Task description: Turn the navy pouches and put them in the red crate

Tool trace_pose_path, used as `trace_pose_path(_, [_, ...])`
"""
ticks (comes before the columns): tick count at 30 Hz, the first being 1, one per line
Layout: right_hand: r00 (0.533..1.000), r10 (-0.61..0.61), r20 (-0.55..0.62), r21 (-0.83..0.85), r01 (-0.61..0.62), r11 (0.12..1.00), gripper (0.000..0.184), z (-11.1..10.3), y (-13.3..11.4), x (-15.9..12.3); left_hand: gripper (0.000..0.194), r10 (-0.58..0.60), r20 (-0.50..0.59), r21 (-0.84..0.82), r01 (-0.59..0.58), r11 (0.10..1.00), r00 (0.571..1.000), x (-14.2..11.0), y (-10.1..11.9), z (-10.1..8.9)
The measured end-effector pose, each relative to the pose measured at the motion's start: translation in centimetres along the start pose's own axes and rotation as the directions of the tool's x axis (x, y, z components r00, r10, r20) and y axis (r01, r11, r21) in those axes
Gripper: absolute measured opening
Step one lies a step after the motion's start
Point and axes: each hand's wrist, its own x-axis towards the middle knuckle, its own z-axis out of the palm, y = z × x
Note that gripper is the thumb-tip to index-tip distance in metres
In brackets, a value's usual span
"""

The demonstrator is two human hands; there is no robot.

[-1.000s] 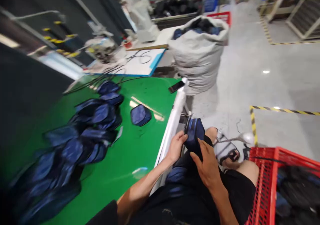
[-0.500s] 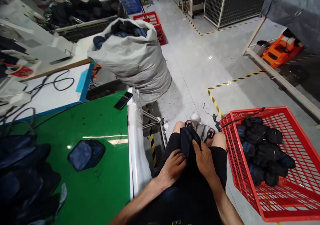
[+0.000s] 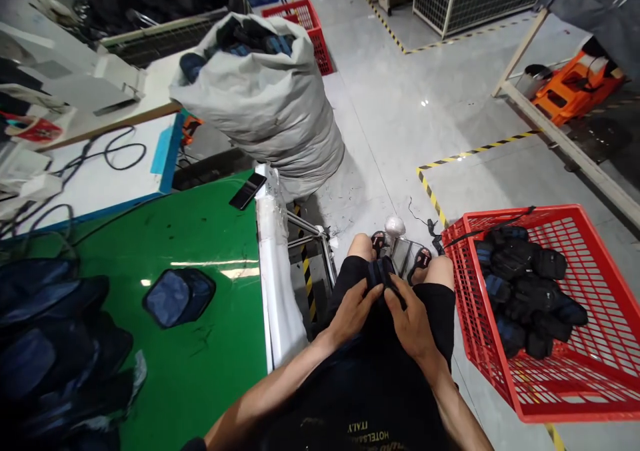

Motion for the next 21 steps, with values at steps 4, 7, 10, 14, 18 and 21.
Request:
trace_pose_path(4, [0.985,0.034,-0.167,-0.161,-0.062,0.985,0.062,0.3,0.3,0.6,0.04,0.083,0.038,0.07,-0.085,0.994,0.996,-1.2,0.4,1.4])
trace_pose_path(7, [0.947,0.097,-0.308,-0.241,-0.176,0.954,0.077,-2.0,2.2,1.9,0.037,0.152,0.051,0.104,-0.156,0.982,0.987,-2.2,0.6,1.7])
trace_pose_path(10, [0.857,0.274,-0.436,-0.144,-0.367,0.919,0.089,-5.2,4.5,2.5,0.038,0.177,0.04,0.215,-0.182,0.959,0.983,-2.7,0.0,1.5])
trace_pose_path(14, [0.893,0.263,-0.365,-0.127,-0.327,0.936,0.077,-6.6,4.4,1.4,0.025,0.271,0.218,0.226,-0.319,0.921,0.937,-2.3,-1.0,1.5])
trace_pose_path(18, [0.837,0.072,-0.543,-0.224,-0.227,0.948,0.071,-6.3,0.4,0.3,0.017,0.36,0.416,0.176,-0.462,0.869,0.835,-1.4,-0.1,1.7])
trace_pose_path(21, [0.683,-0.127,-0.719,-0.305,-0.147,0.941,0.049,-7.3,-3.2,0.2,0.012,0.374,0.407,-0.033,-0.396,0.918,0.833,-1.0,1.9,1.7])
